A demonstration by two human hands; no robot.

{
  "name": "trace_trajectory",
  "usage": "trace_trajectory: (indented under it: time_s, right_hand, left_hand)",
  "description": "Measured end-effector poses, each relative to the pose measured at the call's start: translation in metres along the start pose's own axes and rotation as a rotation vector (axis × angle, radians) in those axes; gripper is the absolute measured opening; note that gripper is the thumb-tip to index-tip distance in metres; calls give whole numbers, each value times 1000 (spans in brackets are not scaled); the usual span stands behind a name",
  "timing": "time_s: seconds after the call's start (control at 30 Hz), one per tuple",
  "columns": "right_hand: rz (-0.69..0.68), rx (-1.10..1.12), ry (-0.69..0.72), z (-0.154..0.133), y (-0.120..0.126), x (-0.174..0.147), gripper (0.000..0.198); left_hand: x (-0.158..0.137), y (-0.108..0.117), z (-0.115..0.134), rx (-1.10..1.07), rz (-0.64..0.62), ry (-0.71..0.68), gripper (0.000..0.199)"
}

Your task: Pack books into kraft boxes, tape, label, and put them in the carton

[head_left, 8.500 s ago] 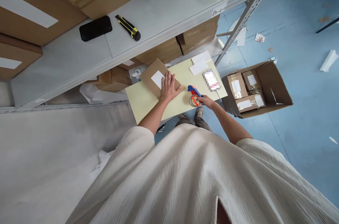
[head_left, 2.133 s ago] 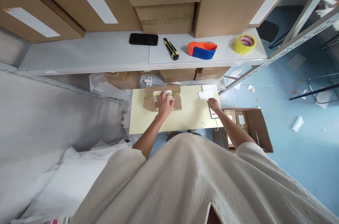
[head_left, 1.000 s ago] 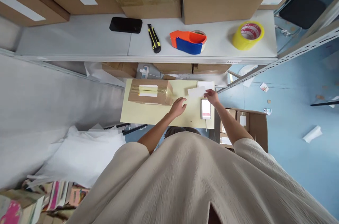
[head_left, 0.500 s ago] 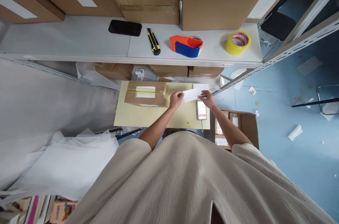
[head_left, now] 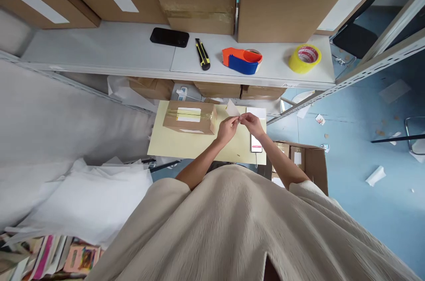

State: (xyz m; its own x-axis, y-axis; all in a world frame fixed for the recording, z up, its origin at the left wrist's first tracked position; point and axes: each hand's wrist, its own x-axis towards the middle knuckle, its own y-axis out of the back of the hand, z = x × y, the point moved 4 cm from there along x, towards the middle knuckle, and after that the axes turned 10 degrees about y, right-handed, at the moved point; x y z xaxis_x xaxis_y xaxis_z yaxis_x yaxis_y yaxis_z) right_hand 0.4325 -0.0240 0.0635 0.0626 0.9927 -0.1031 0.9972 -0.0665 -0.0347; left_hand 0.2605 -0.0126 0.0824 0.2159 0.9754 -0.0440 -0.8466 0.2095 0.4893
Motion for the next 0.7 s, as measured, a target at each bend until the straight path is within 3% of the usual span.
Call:
trace_trajectory:
  time_s: [0.23, 0.7]
  right_hand:
    - [-2, 104, -62, -2, -4, -3, 63]
    - [-40, 53, -84, -12, -5, -3, 42]
  left_hand:
    - [-1, 7, 2, 22, 6, 19, 25]
    - [4, 11, 1, 83, -17, 8, 23]
